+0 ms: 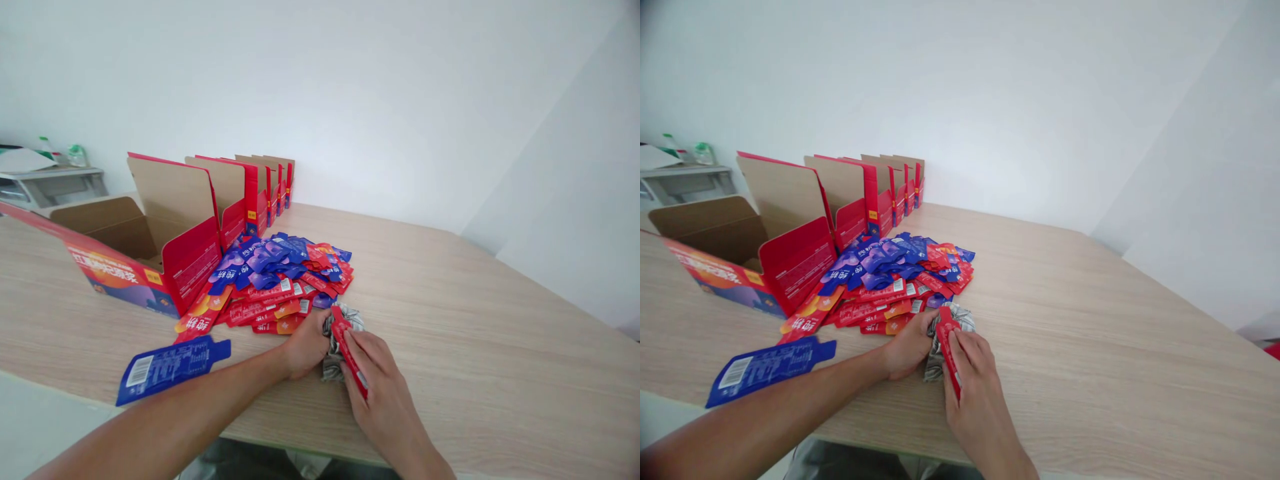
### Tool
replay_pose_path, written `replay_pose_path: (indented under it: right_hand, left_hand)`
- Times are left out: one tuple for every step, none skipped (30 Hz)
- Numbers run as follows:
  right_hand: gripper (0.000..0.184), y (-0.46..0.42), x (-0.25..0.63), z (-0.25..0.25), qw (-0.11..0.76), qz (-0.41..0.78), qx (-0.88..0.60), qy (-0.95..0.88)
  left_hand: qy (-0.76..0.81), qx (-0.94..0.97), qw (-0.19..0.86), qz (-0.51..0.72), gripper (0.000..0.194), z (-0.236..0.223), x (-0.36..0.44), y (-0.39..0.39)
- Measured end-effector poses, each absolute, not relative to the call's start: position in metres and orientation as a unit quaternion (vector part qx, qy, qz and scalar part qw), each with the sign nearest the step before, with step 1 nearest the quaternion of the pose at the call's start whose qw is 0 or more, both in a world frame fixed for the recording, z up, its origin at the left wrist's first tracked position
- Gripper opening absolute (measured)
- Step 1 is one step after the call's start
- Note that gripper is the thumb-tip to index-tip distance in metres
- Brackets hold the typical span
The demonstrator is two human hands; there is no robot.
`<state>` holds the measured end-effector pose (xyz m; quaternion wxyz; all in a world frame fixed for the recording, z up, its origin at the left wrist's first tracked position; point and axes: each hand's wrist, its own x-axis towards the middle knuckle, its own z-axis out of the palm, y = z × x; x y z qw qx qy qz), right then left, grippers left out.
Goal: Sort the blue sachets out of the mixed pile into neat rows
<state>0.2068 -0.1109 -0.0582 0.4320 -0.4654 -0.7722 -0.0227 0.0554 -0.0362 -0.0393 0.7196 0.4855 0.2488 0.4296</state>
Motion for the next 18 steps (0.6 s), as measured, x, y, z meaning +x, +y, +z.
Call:
replay_pose_path:
  right_hand:
    - [0.05,-0.116,0.206,-0.054,0.431,-0.012,-0.461,-0.776]
    - [0.05,-0.122,0.206,-0.047,0.428,0.005,-0.452,-0.783]
    - [0.049,-0.128,0.207,-0.04,0.422,0.032,-0.443,-0.79]
    - [0.047,-0.135,0.209,-0.033,0.418,0.069,-0.436,-0.794]
    - [0.043,-0.14,0.212,-0.027,0.419,0.11,-0.435,-0.789]
    - [0.04,-0.145,0.217,-0.023,0.43,0.15,-0.442,-0.773]
    - [0.037,-0.148,0.223,-0.022,0.451,0.183,-0.459,-0.744]
    - [0.035,-0.15,0.23,-0.023,0.48,0.204,-0.485,-0.701]
    - [0.036,-0.15,0.239,-0.027,0.514,0.213,-0.516,-0.651]
    - [0.039,-0.148,0.247,-0.033,0.544,0.214,-0.545,-0.601]
    - [0.044,-0.144,0.255,-0.041,0.564,0.213,-0.571,-0.557]
    - [0.048,-0.14,0.263,-0.048,0.575,0.214,-0.592,-0.523]
    - [0.052,-0.136,0.269,-0.055,0.577,0.219,-0.606,-0.501]
    - [0.054,-0.132,0.273,-0.061,0.574,0.228,-0.615,-0.49]
    - [0.057,-0.129,0.275,-0.064,0.567,0.241,-0.619,-0.487]
    - [0.058,-0.127,0.276,-0.066,0.558,0.253,-0.62,-0.489]
    - [0.06,-0.126,0.275,-0.065,0.547,0.263,-0.621,-0.495]
    - [0.061,-0.126,0.274,-0.063,0.533,0.269,-0.623,-0.505]
  left_hand:
    - [0.248,0.484,0.722,0.428,0.026,-0.039,0.055,-0.037]
    - [0.245,0.483,0.725,0.427,0.026,-0.038,0.055,-0.037]
    - [0.239,0.482,0.728,0.425,0.026,-0.037,0.055,-0.037]
    - [0.234,0.483,0.731,0.422,0.026,-0.037,0.055,-0.038]
    - [0.231,0.487,0.73,0.42,0.027,-0.035,0.056,-0.038]
    - [0.232,0.491,0.727,0.421,0.028,-0.034,0.056,-0.038]
    - [0.236,0.495,0.72,0.424,0.03,-0.031,0.056,-0.038]
    - [0.242,0.499,0.713,0.43,0.031,-0.028,0.056,-0.038]
    - [0.248,0.501,0.705,0.436,0.033,-0.024,0.055,-0.039]
    - [0.249,0.504,0.701,0.439,0.035,-0.018,0.053,-0.039]
    - [0.247,0.51,0.698,0.438,0.037,-0.01,0.05,-0.041]
    - [0.243,0.518,0.697,0.432,0.038,-0.001,0.045,-0.042]
    - [0.234,0.533,0.696,0.42,0.037,0.009,0.038,-0.045]
    - [0.233,0.554,0.688,0.407,0.035,0.021,0.028,-0.048]
    - [0.232,0.585,0.674,0.387,0.032,0.033,0.016,-0.053]
    - [0.23,0.619,0.657,0.364,0.029,0.045,0.001,-0.058]
    - [0.235,0.649,0.636,0.346,0.028,0.055,-0.016,-0.065]
    - [0.244,0.665,0.619,0.339,0.028,0.064,-0.037,-0.073]
